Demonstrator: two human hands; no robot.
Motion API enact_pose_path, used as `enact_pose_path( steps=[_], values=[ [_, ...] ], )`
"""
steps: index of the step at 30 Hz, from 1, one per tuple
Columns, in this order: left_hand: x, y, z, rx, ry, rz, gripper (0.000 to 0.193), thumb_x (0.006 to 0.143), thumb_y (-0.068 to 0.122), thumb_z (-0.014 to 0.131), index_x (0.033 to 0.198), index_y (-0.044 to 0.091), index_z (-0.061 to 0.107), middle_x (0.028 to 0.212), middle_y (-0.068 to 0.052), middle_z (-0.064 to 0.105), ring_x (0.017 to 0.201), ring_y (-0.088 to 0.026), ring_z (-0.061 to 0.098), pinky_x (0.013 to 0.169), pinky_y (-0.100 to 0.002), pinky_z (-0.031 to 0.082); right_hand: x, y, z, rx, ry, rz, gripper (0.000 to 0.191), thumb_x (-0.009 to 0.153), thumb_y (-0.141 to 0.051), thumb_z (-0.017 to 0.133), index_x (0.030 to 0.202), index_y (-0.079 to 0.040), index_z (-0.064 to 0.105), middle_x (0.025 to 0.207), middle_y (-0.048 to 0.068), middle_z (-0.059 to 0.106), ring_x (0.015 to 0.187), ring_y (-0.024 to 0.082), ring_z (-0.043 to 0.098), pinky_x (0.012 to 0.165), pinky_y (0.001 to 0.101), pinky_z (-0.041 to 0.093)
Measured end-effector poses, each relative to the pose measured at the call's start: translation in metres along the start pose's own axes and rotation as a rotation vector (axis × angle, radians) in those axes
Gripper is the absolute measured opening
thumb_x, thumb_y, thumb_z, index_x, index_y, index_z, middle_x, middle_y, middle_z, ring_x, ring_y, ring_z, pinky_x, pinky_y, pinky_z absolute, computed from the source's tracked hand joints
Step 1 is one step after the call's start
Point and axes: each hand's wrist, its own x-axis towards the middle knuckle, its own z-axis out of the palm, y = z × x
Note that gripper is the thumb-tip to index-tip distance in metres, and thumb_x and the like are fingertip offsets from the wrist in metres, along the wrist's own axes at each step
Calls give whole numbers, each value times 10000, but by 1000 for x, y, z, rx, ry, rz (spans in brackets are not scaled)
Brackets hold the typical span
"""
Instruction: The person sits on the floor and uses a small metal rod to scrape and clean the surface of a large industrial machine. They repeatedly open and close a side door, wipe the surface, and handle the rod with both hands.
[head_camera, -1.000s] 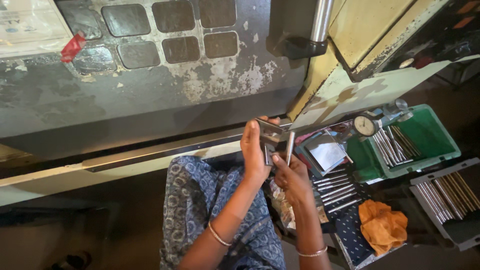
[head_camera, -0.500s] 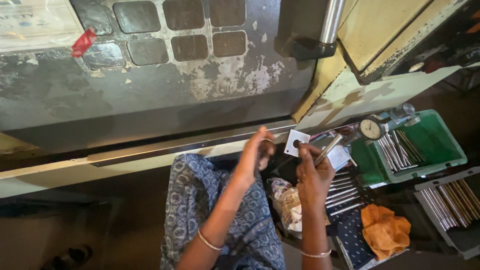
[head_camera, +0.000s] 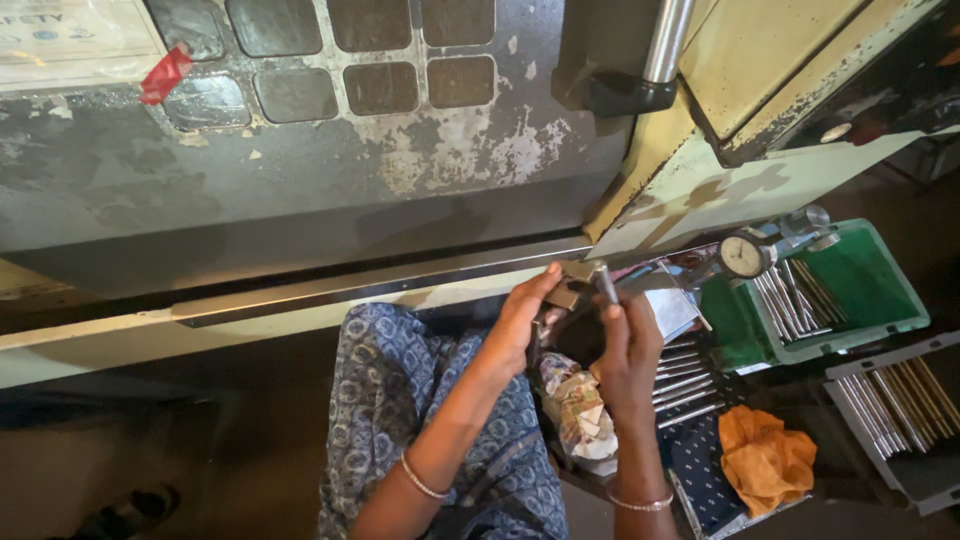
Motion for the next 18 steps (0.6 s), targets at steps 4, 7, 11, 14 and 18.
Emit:
enact_pose_path(
  steps=[4,7,11,14,18],
  values=[
    [-3,3,7,-95,12,-156,330,1043,445,535,911,166,652,576,75,458,415,-42,386,388,-218,291,-1,-16,5,-262,5,-316,203,1080,-82,534,1250,12,593,1055,212,613,942,398,620,801,425,490],
    [-3,6,8,-15,25,-102,316,1008,432,536,977,158,690,629,83,511,493,-30,434,446,-208,330,-1,-23,6,-333,-33,-349,201,1046,-58,569,1233,15,583,1011,230,621,908,434,630,757,468,493],
    [0,9,4,136,27,12,319,986,380,546,1085,135,724,748,92,616,629,-13,493,544,-205,373,-3,-22,1,-350,-125,-350,141,1059,-82,553,1174,-8,585,917,194,616,799,417,616,673,473,478],
    [1,11,-3,196,-87,39,341,1064,380,578,957,85,710,698,79,560,602,-26,459,521,-219,338,-5,-15,-5,-159,-274,-126,151,1104,-124,511,1153,6,571,768,98,503,628,255,491,586,386,419],
    [10,14,-8,367,-126,27,371,1037,387,601,868,81,725,663,66,573,570,-31,466,504,-238,339,3,-3,-20,322,-502,467,259,1091,-239,505,1098,-27,655,693,-23,439,572,87,355,486,264,269]
  ],
)
